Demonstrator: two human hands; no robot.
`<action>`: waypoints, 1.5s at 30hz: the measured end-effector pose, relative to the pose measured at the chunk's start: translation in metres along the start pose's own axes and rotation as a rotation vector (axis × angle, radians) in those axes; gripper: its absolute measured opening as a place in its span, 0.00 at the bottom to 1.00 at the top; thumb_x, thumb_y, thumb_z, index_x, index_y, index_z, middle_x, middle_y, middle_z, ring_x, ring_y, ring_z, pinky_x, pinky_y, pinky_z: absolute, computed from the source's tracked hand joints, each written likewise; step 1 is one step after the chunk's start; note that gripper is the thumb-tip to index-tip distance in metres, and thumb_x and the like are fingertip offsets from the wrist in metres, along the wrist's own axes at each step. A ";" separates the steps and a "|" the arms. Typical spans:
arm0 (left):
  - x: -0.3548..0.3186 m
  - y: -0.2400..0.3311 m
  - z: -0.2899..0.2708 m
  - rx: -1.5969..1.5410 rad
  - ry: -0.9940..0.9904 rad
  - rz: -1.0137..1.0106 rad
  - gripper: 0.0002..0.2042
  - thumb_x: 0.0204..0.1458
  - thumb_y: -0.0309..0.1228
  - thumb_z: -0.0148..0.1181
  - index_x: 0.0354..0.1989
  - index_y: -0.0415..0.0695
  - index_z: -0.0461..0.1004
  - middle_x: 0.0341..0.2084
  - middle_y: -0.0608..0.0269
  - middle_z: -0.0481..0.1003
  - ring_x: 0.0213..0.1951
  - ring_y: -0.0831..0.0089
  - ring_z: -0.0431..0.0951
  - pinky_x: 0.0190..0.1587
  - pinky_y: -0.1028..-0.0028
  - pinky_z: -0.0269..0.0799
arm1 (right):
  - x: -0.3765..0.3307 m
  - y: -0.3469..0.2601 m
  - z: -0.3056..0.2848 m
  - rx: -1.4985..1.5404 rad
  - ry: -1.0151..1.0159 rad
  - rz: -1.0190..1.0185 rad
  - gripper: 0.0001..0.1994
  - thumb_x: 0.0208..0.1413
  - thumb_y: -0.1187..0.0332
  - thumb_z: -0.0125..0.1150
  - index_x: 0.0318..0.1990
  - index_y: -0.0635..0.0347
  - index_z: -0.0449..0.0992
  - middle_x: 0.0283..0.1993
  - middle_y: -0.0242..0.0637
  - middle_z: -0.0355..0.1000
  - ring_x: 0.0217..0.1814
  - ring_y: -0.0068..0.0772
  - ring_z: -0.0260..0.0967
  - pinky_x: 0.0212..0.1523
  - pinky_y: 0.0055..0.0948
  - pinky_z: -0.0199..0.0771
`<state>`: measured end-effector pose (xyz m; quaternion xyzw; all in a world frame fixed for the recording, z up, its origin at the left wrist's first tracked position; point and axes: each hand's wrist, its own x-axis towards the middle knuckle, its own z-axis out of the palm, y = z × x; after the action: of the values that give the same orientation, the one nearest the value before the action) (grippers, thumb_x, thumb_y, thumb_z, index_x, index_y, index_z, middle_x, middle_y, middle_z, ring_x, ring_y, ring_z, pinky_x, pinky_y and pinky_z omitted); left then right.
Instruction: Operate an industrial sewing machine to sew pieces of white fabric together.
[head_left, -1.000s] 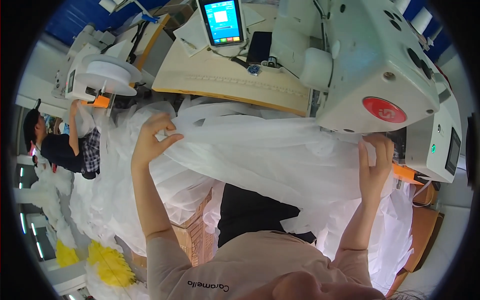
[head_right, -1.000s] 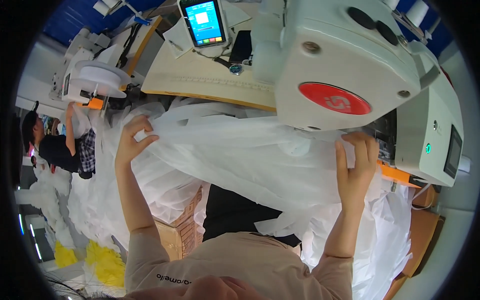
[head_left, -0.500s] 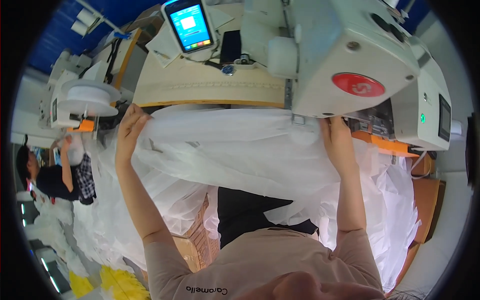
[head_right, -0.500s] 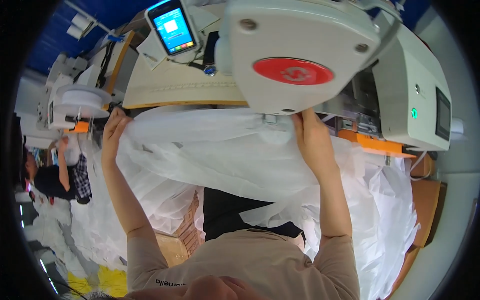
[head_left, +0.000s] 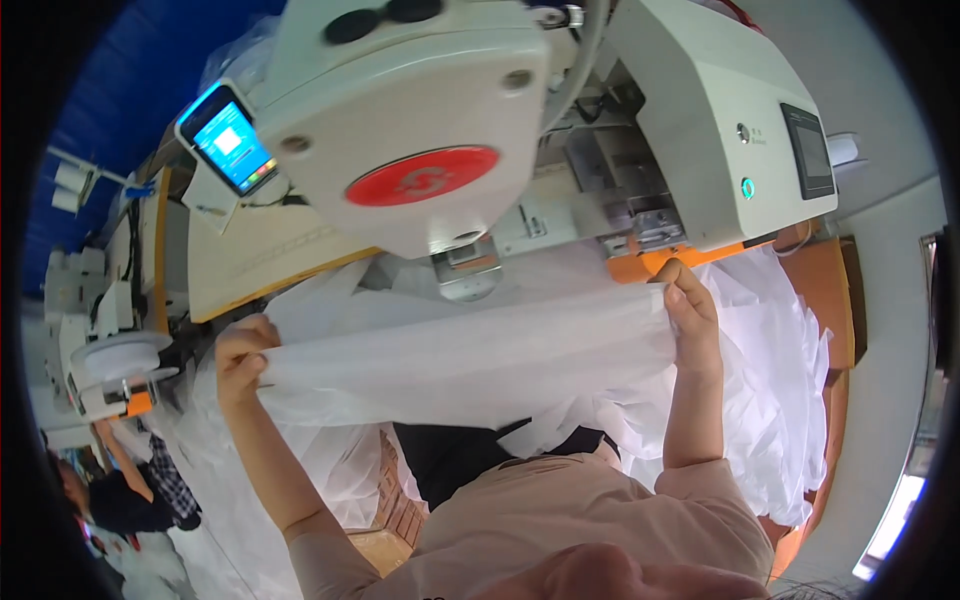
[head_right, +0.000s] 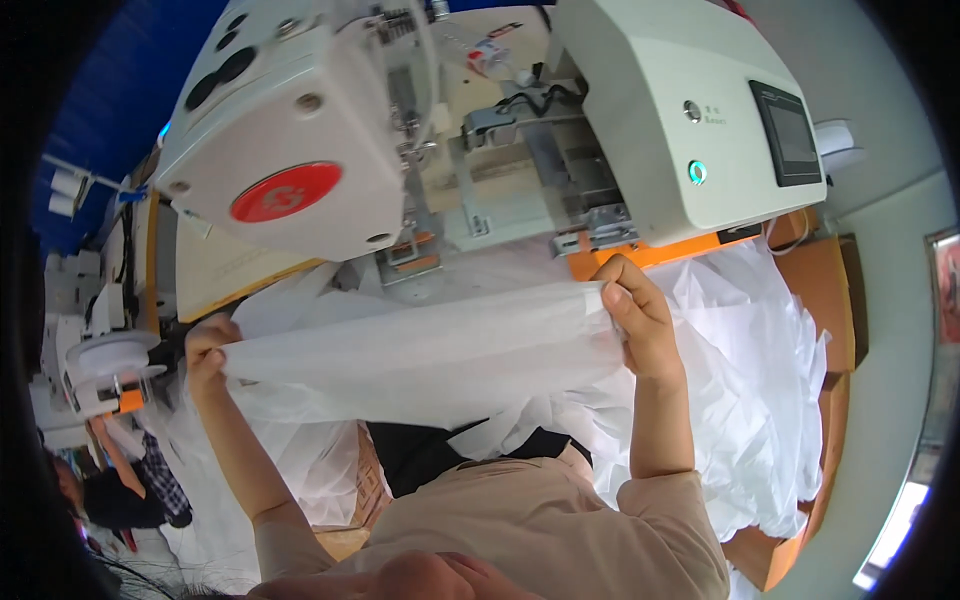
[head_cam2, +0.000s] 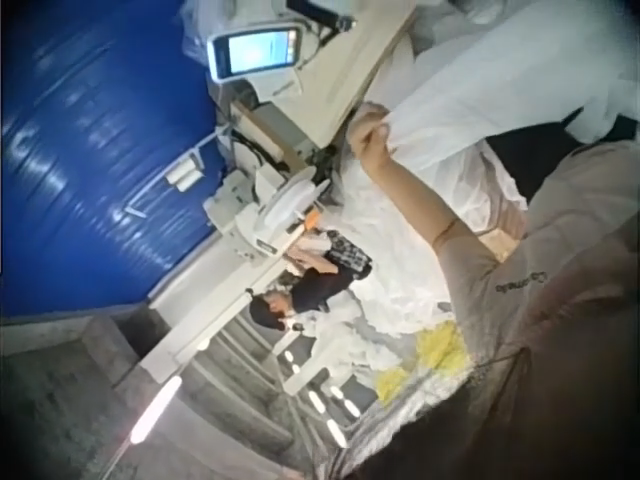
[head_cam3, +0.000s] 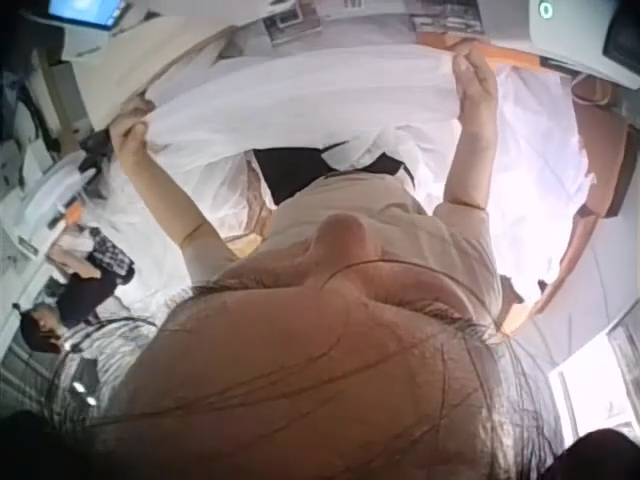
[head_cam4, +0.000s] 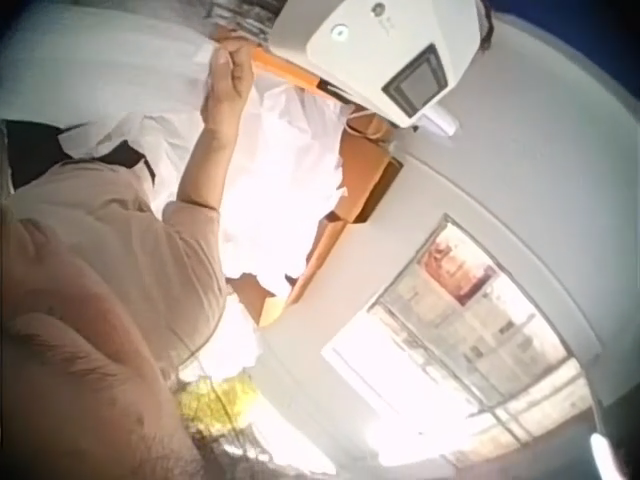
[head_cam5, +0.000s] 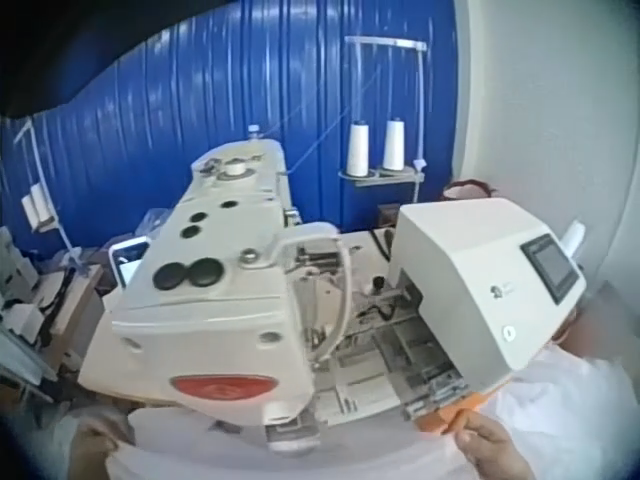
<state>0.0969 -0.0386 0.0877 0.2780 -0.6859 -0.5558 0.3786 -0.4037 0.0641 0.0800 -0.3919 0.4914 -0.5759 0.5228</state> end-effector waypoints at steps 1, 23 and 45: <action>0.004 0.009 -0.002 0.138 0.000 -0.014 0.08 0.43 0.27 0.61 0.21 0.35 0.71 0.20 0.60 0.67 0.26 0.69 0.66 0.28 0.71 0.61 | -0.004 -0.005 0.001 -0.058 0.061 0.014 0.03 0.55 0.71 0.55 0.32 0.59 0.71 0.31 0.30 0.63 0.34 0.26 0.58 0.44 0.27 0.60; 0.029 -0.038 0.073 0.461 0.348 -0.299 0.11 0.51 0.30 0.59 0.23 0.39 0.65 0.16 0.68 0.64 0.21 0.77 0.56 0.26 0.78 0.55 | 0.046 0.023 0.003 -1.428 0.479 -0.731 0.05 0.52 0.70 0.60 0.35 0.59 0.73 0.34 0.41 0.71 0.36 0.45 0.68 0.38 0.38 0.65; -0.058 -0.003 0.127 0.841 0.428 -0.416 0.19 0.42 0.27 0.63 0.44 0.40 0.69 0.35 0.54 0.71 0.39 0.57 0.73 0.42 0.64 0.69 | 0.067 0.044 0.097 -1.388 0.152 -0.576 0.09 0.57 0.71 0.52 0.45 0.61 0.68 0.38 0.46 0.72 0.40 0.52 0.69 0.37 0.40 0.67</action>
<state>0.0240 0.0774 0.0605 0.6442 -0.6876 -0.2261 0.2472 -0.3107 -0.0162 0.0530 -0.7034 0.6541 -0.2735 -0.0504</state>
